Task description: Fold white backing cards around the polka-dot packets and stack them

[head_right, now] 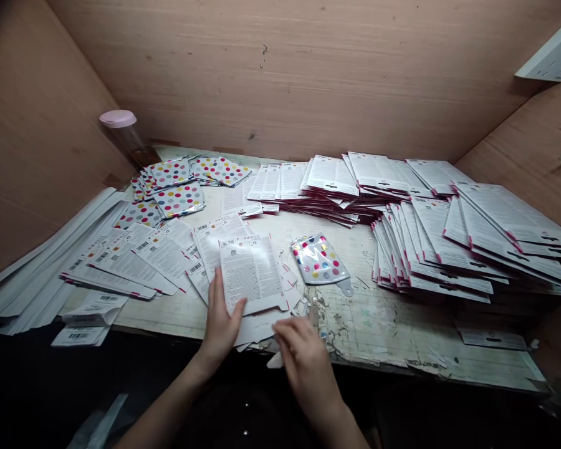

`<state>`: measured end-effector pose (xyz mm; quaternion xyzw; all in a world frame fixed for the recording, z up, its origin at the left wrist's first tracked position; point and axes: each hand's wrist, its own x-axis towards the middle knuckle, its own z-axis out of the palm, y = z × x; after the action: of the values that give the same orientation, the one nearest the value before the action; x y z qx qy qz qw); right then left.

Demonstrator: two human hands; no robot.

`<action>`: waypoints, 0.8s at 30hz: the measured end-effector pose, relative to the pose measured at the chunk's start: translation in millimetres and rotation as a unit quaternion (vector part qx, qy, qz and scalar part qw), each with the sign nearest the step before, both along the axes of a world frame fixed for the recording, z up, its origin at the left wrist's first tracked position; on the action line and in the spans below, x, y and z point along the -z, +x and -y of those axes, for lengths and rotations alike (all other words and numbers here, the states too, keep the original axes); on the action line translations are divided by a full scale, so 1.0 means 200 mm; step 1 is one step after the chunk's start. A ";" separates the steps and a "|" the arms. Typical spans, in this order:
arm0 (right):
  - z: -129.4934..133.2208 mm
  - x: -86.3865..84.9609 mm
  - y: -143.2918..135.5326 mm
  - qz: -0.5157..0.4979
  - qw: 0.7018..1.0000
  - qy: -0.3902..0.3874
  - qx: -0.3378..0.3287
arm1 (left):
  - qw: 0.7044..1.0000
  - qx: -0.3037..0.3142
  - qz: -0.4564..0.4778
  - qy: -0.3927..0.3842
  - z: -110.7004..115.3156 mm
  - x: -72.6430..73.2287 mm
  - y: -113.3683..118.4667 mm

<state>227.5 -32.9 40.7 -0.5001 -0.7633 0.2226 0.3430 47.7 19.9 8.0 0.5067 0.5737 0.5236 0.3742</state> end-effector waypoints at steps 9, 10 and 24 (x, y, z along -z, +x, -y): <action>-0.20 0.28 -0.04 -0.017 0.995 0.025 0.094 | 0.899 0.297 -0.299 0.118 0.13 0.10 -0.21; -0.21 0.28 -0.05 -0.015 0.995 0.023 0.095 | 0.896 0.303 -0.303 0.119 0.14 0.10 -0.22; -0.23 0.29 -0.07 0.079 0.994 0.028 0.067 | 0.903 0.297 -0.287 0.119 0.13 0.14 -0.21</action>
<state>214.3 13.9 -17.9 -0.5561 -0.7591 0.1373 0.3094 5.4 -6.3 -19.3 0.8225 0.4127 0.2849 0.2685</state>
